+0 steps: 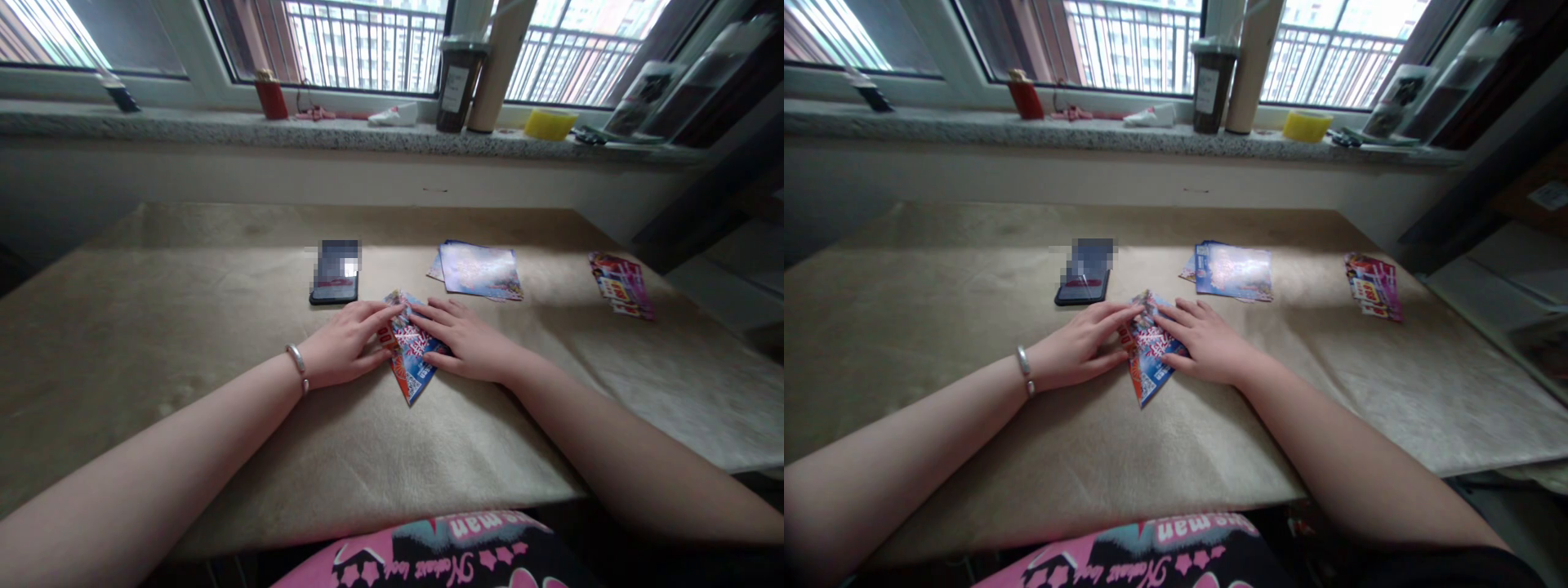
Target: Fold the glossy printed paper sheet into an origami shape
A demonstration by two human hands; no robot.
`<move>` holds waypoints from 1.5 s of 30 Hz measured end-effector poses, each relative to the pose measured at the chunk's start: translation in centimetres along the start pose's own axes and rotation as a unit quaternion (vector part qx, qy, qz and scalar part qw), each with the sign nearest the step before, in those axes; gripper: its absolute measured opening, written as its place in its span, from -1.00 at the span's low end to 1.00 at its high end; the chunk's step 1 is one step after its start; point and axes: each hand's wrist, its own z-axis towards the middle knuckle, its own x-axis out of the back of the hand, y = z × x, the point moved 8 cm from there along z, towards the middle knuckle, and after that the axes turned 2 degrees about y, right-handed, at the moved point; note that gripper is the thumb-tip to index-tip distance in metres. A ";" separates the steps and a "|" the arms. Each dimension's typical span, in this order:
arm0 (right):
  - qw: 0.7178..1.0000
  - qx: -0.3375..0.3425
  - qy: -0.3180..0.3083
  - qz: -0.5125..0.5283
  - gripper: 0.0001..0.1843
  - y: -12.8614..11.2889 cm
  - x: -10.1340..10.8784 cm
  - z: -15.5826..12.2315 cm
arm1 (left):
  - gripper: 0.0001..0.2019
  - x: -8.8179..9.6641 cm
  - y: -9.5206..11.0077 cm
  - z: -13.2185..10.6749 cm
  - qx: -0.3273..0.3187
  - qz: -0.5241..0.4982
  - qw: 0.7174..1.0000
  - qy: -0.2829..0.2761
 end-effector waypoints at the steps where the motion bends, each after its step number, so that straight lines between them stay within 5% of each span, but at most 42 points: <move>1: 1.000 -0.006 0.000 -0.002 -0.30 0.2 0.0 0.0 | -0.43 0.1 0.0 0.0 -0.001 -0.002 1.000 0.004; 9: 1.000 -0.025 0.001 -0.002 -0.33 1.2 -0.1 -0.2 | -0.70 1.4 -0.4 0.2 0.026 0.011 0.999 0.029; 31: 0.996 0.069 0.048 0.043 -0.57 -0.6 1.4 -0.3 | -0.64 0.7 1.9 -0.1 -0.079 0.151 0.985 -0.013; 45: 0.996 0.036 0.033 0.069 -0.65 2.5 2.7 -1.9 | -0.70 1.7 0.9 -0.5 -0.003 0.173 0.983 -0.060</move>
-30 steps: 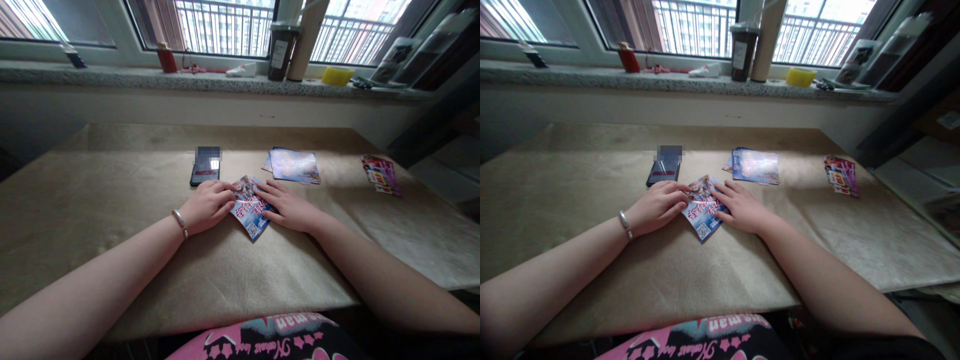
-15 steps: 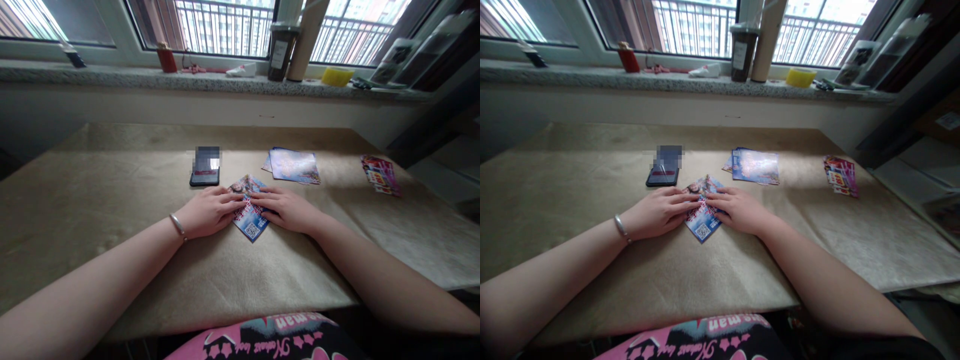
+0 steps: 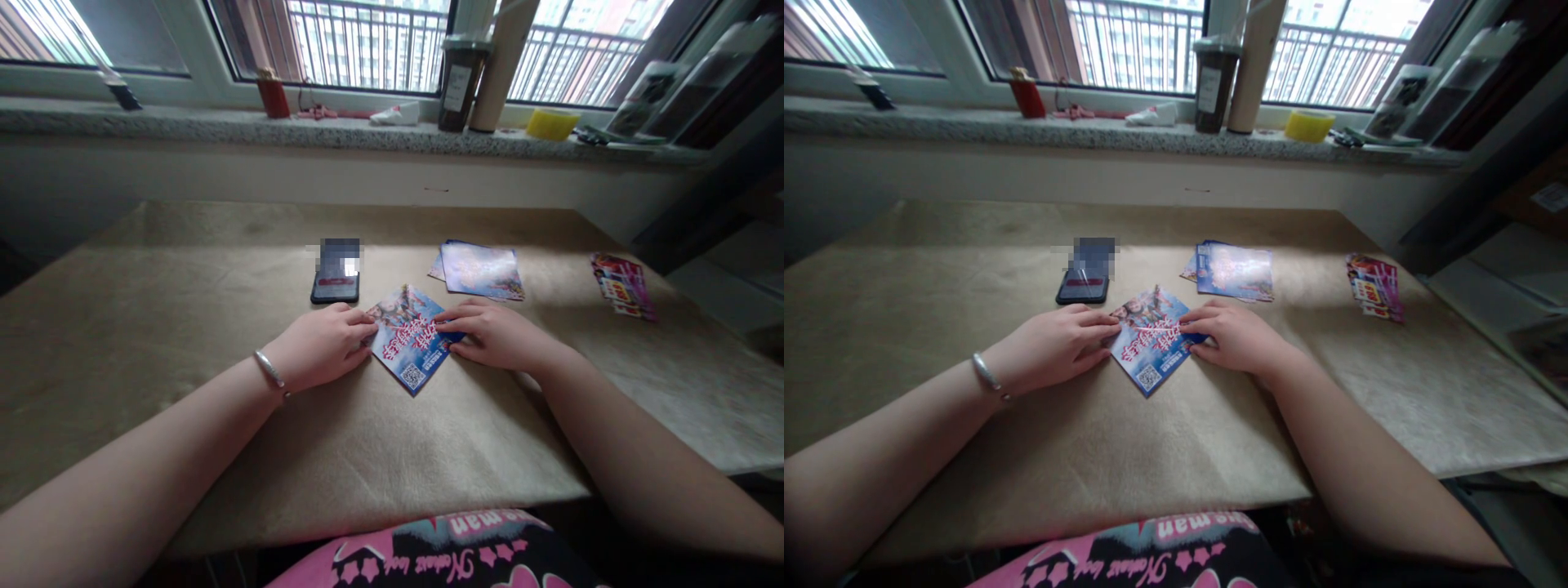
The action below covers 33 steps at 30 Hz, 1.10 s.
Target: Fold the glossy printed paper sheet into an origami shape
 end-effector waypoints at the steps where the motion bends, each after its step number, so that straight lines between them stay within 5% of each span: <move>1: 1.000 -0.001 -0.003 -0.001 -0.64 0.1 0.1 -0.1 | -0.72 0.0 -0.1 0.0 0.001 -0.001 1.000 -0.004; 14: 0.999 -0.022 -0.001 -0.029 -0.73 1.1 0.3 -0.7 | -0.74 0.0 -1.7 -0.4 0.055 0.067 0.995 -0.057; 33: 0.999 -0.031 0.023 0.022 -0.75 2.1 0.1 -0.8 | -0.76 -0.2 -2.6 -0.6 0.030 0.021 0.999 -0.004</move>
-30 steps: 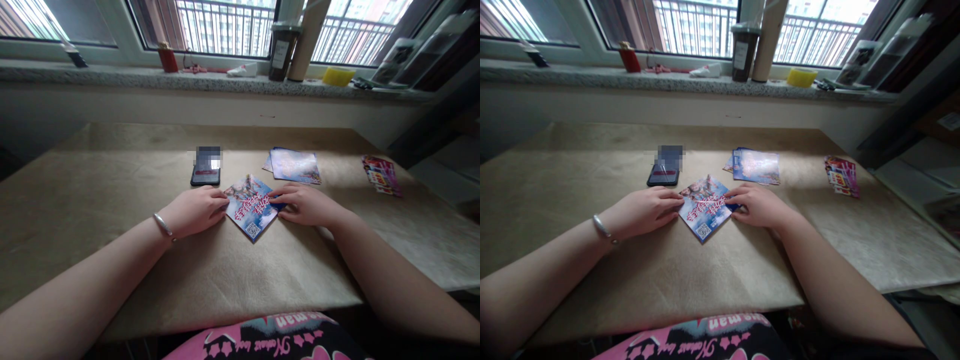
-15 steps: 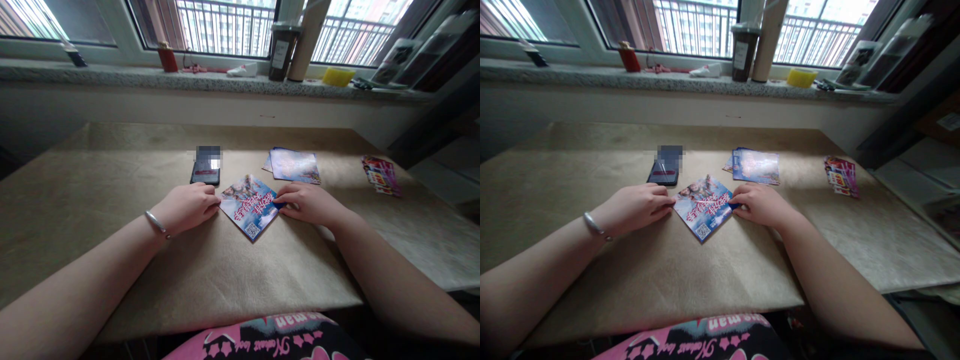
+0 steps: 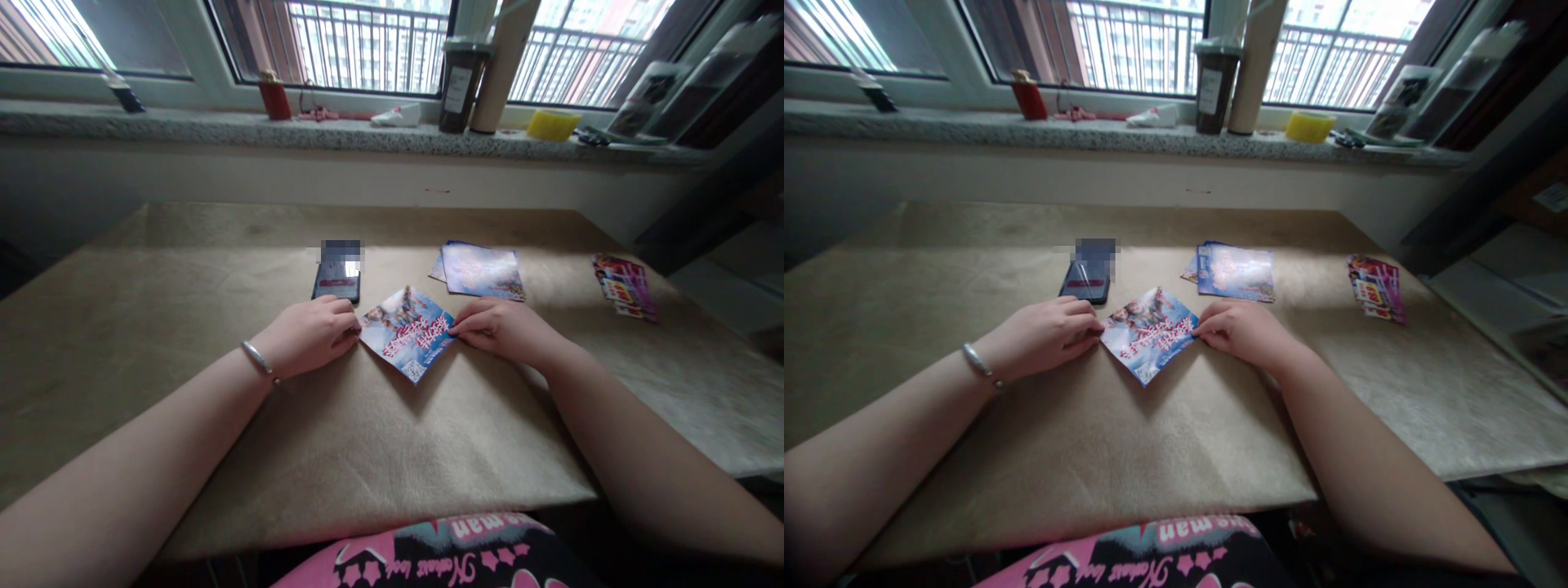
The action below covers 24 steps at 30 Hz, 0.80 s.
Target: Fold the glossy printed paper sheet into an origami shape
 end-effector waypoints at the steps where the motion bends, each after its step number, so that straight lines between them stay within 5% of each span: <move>1: 1.000 -0.004 0.001 0.018 -0.75 0.3 -0.1 0.0 | -0.76 0.0 0.0 0.0 0.002 -0.008 1.000 0.002; 8: 0.993 -0.049 0.010 0.107 -0.78 1.3 -0.3 0.2 | -0.73 0.1 -0.5 0.3 0.040 -0.027 0.999 0.026; 24: 0.968 -0.246 0.036 -0.019 -0.70 1.8 -1.0 1.1 | -0.67 -1.2 -1.6 0.9 0.136 -0.040 0.990 0.020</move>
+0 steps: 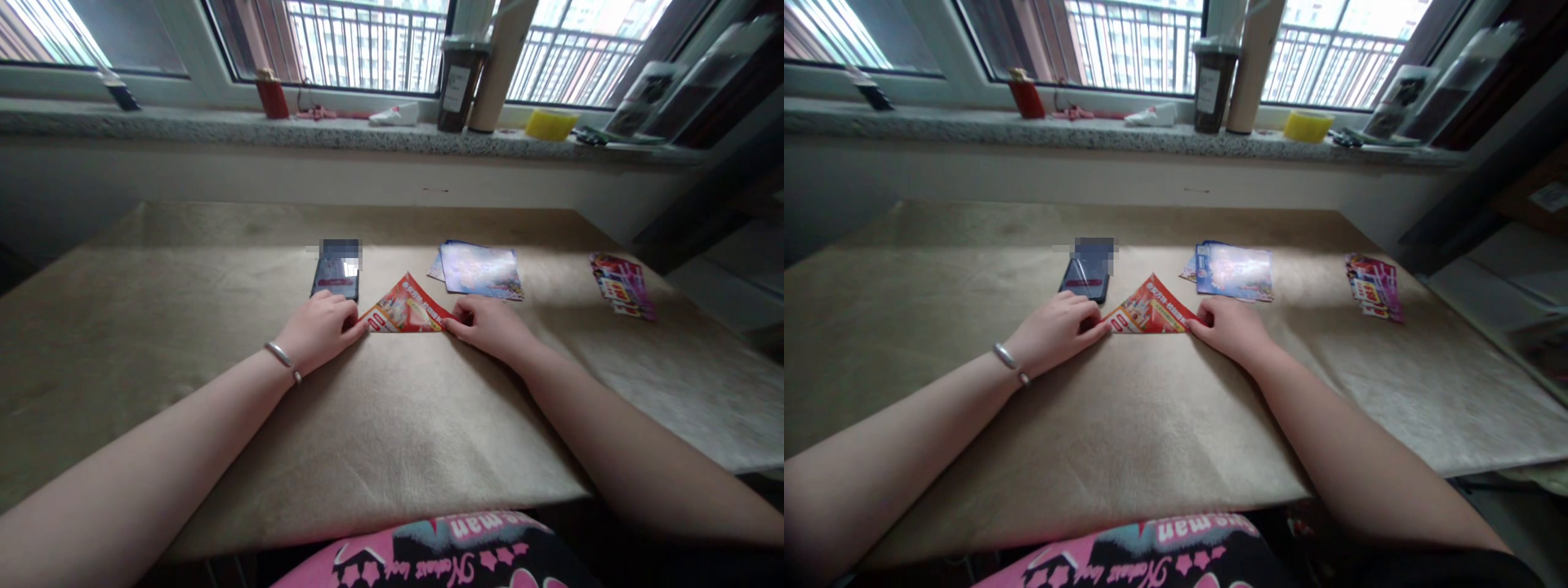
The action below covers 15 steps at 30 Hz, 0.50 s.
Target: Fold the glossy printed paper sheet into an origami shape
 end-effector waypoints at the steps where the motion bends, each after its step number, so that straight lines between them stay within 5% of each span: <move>1: 1.000 -0.007 0.001 -0.005 -0.70 0.0 0.0 0.0 | -0.68 0.0 0.0 0.0 0.003 0.004 1.000 -0.001; 9: 0.999 -0.028 -0.022 0.028 -0.79 0.9 -0.3 0.0 | -0.75 0.2 0.1 -0.3 0.005 0.048 0.999 0.000; 15: 0.994 0.003 0.021 0.110 -0.85 1.0 0.1 -0.1 | -0.76 0.4 0.0 -0.5 0.006 0.040 0.999 0.002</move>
